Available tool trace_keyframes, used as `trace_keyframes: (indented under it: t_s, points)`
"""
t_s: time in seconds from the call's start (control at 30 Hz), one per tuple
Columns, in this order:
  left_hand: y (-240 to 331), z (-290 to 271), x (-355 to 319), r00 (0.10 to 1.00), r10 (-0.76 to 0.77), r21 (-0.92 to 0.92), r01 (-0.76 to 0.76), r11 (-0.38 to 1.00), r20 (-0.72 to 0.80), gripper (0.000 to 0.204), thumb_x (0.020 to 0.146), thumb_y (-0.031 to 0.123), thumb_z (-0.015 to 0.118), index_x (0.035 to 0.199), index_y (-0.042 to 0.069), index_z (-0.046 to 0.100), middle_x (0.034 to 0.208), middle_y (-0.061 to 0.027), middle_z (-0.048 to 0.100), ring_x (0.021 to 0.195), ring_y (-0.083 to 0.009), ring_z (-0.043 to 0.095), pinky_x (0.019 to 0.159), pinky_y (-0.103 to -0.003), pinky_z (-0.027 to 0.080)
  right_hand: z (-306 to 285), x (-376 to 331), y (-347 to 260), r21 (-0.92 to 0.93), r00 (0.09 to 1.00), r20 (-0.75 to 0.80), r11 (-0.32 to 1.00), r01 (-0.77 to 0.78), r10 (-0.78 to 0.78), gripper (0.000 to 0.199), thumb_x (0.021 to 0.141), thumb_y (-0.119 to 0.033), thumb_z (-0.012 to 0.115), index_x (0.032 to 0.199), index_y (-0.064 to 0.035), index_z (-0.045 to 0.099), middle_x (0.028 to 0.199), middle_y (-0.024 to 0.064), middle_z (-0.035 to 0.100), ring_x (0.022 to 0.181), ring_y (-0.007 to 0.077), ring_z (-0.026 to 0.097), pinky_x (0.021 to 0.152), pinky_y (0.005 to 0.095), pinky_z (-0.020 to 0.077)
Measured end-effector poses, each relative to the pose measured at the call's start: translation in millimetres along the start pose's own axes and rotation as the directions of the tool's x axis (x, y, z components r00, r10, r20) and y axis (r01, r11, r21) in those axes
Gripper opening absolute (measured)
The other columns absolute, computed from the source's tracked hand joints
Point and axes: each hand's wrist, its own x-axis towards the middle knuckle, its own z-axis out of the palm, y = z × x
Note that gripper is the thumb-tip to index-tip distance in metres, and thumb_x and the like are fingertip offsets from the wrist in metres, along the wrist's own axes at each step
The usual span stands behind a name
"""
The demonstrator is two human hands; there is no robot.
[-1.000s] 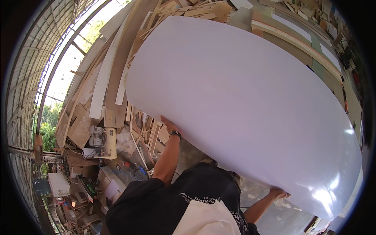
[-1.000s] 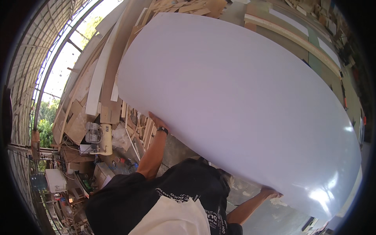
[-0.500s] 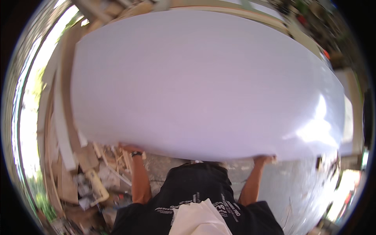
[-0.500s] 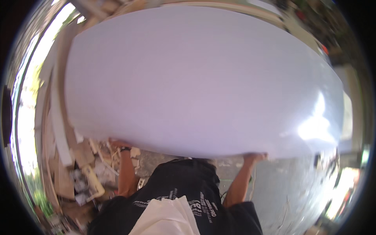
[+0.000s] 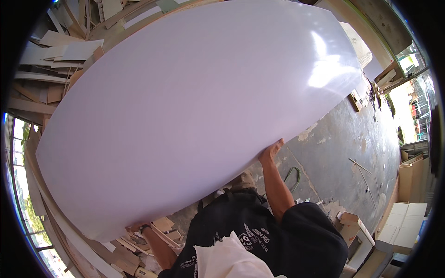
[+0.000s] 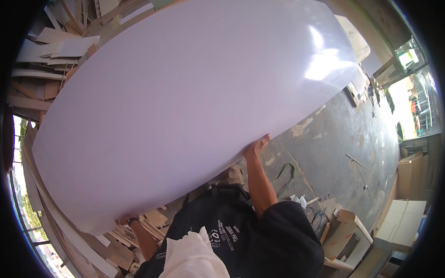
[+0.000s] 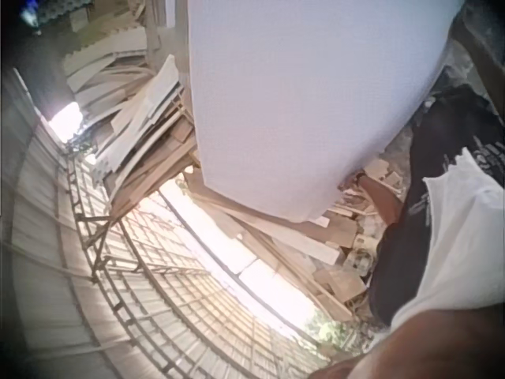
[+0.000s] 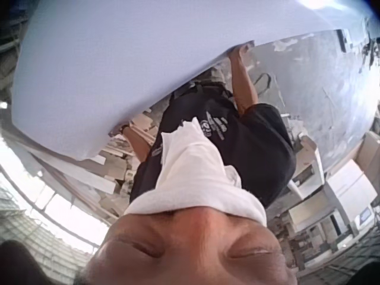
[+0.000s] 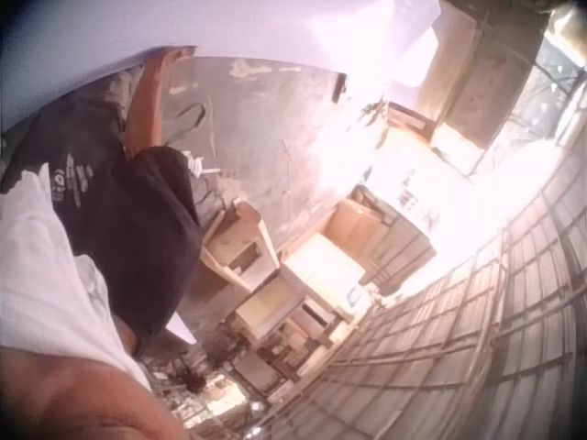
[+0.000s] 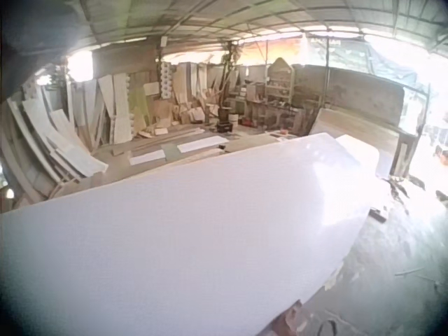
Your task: The person handles a large white sheet in a workshop, lifting and repositioning it on a wooden workbench. They wipe the surface of the sheet with their hands and use a blue air blow gun to clean it.
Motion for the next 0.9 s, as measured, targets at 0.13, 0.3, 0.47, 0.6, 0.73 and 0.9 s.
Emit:
trace_keyframes:
  t_s: [0.13,0.3,0.47,0.6,0.73,0.9]
  points:
    - [-7.2,11.8,-38.4,0.999,0.029,0.019,-0.029,0.999,0.021,0.088,0.093,0.073,0.032,0.16,0.016,0.029,0.166,-0.011,0.027,0.15,-0.0373,0.027,0.121,-0.059,0.024,-14.1,1.0,2.8,0.017,0.997,-0.079,1.0,-0.011,0.013,0.076,0.1,-0.064,0.042,0.146,-0.0035,0.043,0.133,0.0159,0.057,0.121,0.0313,0.056,0.105,0.0453,0.0439]
    - [-106.9,33.5,-151.2,0.996,-0.065,-0.015,0.066,0.998,0.056,0.088,0.093,0.073,0.032,0.16,0.017,0.029,0.166,-0.0109,0.027,0.15,-0.0373,0.027,0.121,-0.059,0.024,-6.7,-25.4,-12.7,-0.123,0.979,-0.197,0.992,0.026,-0.05,0.079,0.099,-0.065,0.042,0.142,0.0014,0.046,0.125,0.0209,0.06,0.116,0.0339,0.059,0.099,0.0459,0.0469]
    - [-232.5,67.9,-289.7,0.975,-0.205,-0.052,0.21,0.976,0.091,0.089,0.093,0.074,0.032,0.161,0.017,0.028,0.166,-0.0109,0.027,0.15,-0.0373,0.027,0.121,-0.059,0.024,-31.8,-5.9,-42.3,-0.294,0.899,-0.358,0.883,-0.366,0.253,0.079,0.101,-0.061,0.042,0.142,0.0052,0.041,0.139,0.0247,0.054,0.122,0.0364,0.057,0.099,0.0453,0.0485]
    - [-240.1,66.1,-323.8,0.988,-0.146,-0.022,0.147,0.989,0.056,0.089,0.093,0.074,0.031,0.161,0.017,0.028,0.166,-0.0109,0.027,0.15,-0.0372,0.027,0.121,-0.059,0.024,-38.2,45.1,-122.5,0.046,0.955,-0.165,0.969,-0.242,0.246,0.075,0.105,-0.056,0.036,0.149,0.0047,0.033,0.148,0.0223,0.045,0.126,0.0362,0.054,0.104,0.0463,0.0467]
    - [-234.1,68.2,-330.8,0.997,-0.072,0.009,0.072,0.997,0.015,0.089,0.093,0.074,0.031,0.161,0.017,0.028,0.166,-0.0109,0.027,0.15,-0.0372,0.027,0.121,-0.059,0.024,-46.9,205.3,-240.7,0.287,0.987,0.079,0.945,-0.154,0.137,0.069,0.108,-0.051,0.031,0.151,0.0026,0.035,0.147,0.0184,0.048,0.127,0.0353,0.054,0.107,0.0489,0.045]
    - [-240.9,85.4,-338.0,0.999,-0.048,0.048,0.047,0.998,0.012,0.09,0.093,0.075,0.031,0.161,0.017,0.027,0.166,-0.0109,0.027,0.15,-0.0372,0.027,0.121,-0.059,0.024,-47.2,302.9,-263.7,0.118,0.993,-0.112,0.993,-0.026,0.039,0.065,0.108,-0.049,0.029,0.148,0.0007,0.042,0.142,0.0167,0.054,0.126,0.0352,0.055,0.107,0.0481,0.0446]
